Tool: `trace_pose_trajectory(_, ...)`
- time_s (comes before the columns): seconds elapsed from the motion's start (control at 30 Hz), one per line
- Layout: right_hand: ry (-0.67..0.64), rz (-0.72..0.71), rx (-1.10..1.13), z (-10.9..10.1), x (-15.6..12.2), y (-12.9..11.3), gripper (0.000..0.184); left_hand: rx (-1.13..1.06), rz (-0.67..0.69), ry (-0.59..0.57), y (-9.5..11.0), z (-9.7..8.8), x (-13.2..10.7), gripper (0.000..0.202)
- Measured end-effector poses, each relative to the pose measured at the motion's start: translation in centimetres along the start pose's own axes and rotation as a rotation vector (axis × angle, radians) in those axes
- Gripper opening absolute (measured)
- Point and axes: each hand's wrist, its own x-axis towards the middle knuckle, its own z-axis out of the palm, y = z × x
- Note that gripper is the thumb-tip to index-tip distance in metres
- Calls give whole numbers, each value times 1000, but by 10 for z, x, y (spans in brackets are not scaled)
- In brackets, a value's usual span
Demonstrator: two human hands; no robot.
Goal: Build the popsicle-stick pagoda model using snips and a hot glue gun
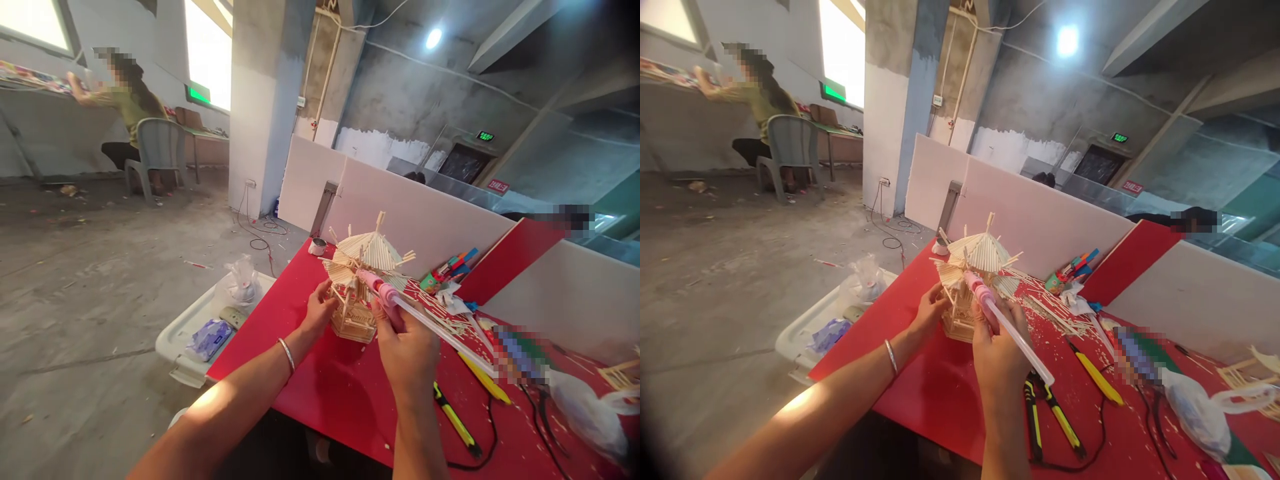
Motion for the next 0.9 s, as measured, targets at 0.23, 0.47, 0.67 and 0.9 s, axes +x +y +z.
trace_pose_trajectory(0.23, 32, 42, -4, -8, -4, 7, 41, 81, 137, 32, 1, 1, 0, 51)
trace_pose_trajectory(0.47, 25, 38, 15, -9, -6, 10, 41, 72, 123, 43, -1, 0, 1, 50)
trace_pose_trajectory(0.67, -23, 101, 31, -7, -11, 16, 42, 55, 70, 21, -8, -2, 3, 54)
trace_pose_trajectory(0.9, -84, 202, 86, -14, -12, 18, 43, 64, 100, 58, -13, -6, 5, 53)
